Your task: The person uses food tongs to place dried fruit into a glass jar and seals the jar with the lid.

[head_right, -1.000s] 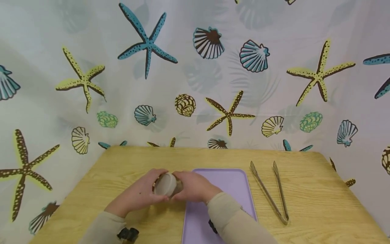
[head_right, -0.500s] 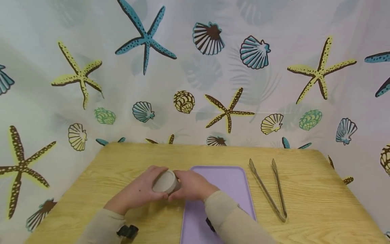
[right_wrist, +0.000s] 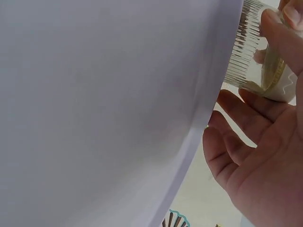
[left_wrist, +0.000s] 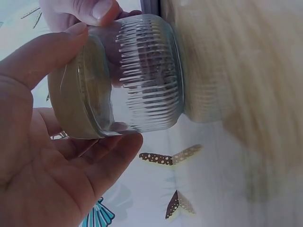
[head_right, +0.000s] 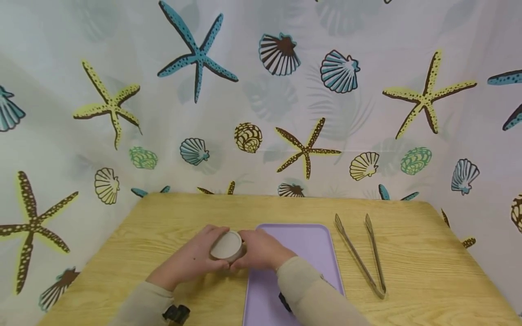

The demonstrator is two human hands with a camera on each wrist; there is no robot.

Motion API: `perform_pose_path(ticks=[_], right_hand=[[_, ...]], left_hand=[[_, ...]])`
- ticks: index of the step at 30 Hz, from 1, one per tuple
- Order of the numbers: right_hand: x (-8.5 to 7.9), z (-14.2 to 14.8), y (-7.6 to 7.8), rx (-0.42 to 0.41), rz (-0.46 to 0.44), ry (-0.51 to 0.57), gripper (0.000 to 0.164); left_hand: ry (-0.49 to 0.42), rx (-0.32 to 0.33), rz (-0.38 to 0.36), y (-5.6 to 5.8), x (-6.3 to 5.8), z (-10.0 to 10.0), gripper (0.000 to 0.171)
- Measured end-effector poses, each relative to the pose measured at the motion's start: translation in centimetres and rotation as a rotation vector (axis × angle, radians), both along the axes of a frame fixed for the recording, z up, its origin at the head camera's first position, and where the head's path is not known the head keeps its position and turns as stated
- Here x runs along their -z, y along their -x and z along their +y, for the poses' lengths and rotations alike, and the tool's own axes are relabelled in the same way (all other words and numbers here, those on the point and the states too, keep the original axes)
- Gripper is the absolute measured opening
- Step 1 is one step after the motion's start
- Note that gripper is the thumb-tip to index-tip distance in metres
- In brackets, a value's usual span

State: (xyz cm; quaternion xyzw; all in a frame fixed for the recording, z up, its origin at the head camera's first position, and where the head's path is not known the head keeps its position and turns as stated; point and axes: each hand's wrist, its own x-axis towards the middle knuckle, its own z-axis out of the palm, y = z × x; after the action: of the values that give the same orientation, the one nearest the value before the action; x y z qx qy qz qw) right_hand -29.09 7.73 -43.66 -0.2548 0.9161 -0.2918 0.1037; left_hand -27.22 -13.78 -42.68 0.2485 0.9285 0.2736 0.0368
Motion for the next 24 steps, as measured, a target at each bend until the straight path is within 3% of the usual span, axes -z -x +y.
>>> perform_pose_path(ticks=[4,11,18,22,24], right_hand=[[-0.2,0.4,0.0,-0.019,0.028,-0.024,0.071],[-2.4,3.1,-1.2,0.049,0.102,-0.142,0.092],[-3.9,9.6,-3.0,0.160,0.203,-0.152,0.093],[-4.2,14.0,-4.2,0.227,0.291,-0.150,0.091],[-4.3,15.9,-5.0,0.261,0.344,-0.157,0.088]], left_hand=[[-0.002,0.005,-0.001,0.0,0.0,0.2,0.085],[0.016,-0.004,0.012,0.1,0.2,0.4,0.089],[-0.010,0.016,-0.009,0.0,0.5,0.2,0.097],[-0.043,-0.022,-0.013,-0.2,0.5,-0.3,0.105],[-0.034,-0.039,0.019,-0.2,0.4,-0.6,0.109]])
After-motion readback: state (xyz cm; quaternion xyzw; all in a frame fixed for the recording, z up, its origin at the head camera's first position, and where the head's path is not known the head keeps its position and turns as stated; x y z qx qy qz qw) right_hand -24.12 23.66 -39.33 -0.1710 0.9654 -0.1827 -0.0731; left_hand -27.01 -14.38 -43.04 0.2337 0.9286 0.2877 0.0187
